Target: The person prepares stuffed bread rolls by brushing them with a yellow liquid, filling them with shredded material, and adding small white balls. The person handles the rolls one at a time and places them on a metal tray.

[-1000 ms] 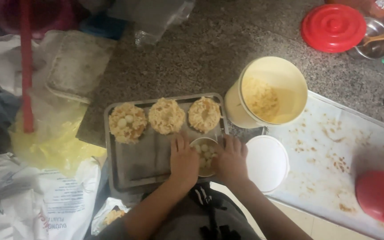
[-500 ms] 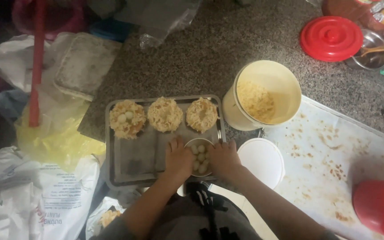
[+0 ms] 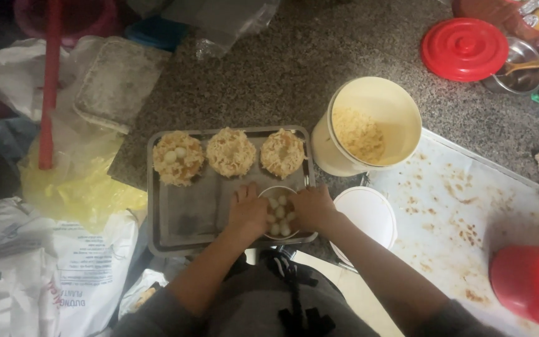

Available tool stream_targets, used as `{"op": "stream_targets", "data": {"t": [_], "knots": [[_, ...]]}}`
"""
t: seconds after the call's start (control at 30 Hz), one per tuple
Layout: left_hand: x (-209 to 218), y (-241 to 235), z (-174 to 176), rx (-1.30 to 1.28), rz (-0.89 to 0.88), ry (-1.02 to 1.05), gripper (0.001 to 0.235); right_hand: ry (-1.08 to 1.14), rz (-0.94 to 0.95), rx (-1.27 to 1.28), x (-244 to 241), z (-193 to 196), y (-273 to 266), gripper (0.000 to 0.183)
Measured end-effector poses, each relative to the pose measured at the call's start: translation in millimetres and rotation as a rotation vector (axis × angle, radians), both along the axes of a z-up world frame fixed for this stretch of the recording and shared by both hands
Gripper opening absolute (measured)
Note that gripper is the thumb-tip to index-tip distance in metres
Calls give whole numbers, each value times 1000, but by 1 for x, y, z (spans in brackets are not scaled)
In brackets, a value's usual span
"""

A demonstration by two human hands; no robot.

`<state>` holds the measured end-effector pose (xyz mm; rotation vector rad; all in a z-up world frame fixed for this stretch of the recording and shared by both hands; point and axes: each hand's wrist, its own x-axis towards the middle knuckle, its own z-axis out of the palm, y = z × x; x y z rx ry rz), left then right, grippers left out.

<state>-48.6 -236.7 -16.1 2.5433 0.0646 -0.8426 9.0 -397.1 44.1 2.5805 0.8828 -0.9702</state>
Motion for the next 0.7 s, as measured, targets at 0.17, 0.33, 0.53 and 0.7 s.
{"op": "stream_targets", "data": {"t": [0.17,0.33,0.53,0.7], "knots": [[0,-2,38,84,-56,6,53,37,-59,38,-8,67,17,46],[-5,-2,30,134,-120,-119,56,-12,-213,105,-11,37,-3,65],[-6,11,104,-6,-2,-169,50,4,-307,238,-12,39,-7,52],[-16,57,73,-591,403,-101,51,79,-532,639,-20,52,-11,52]]}}
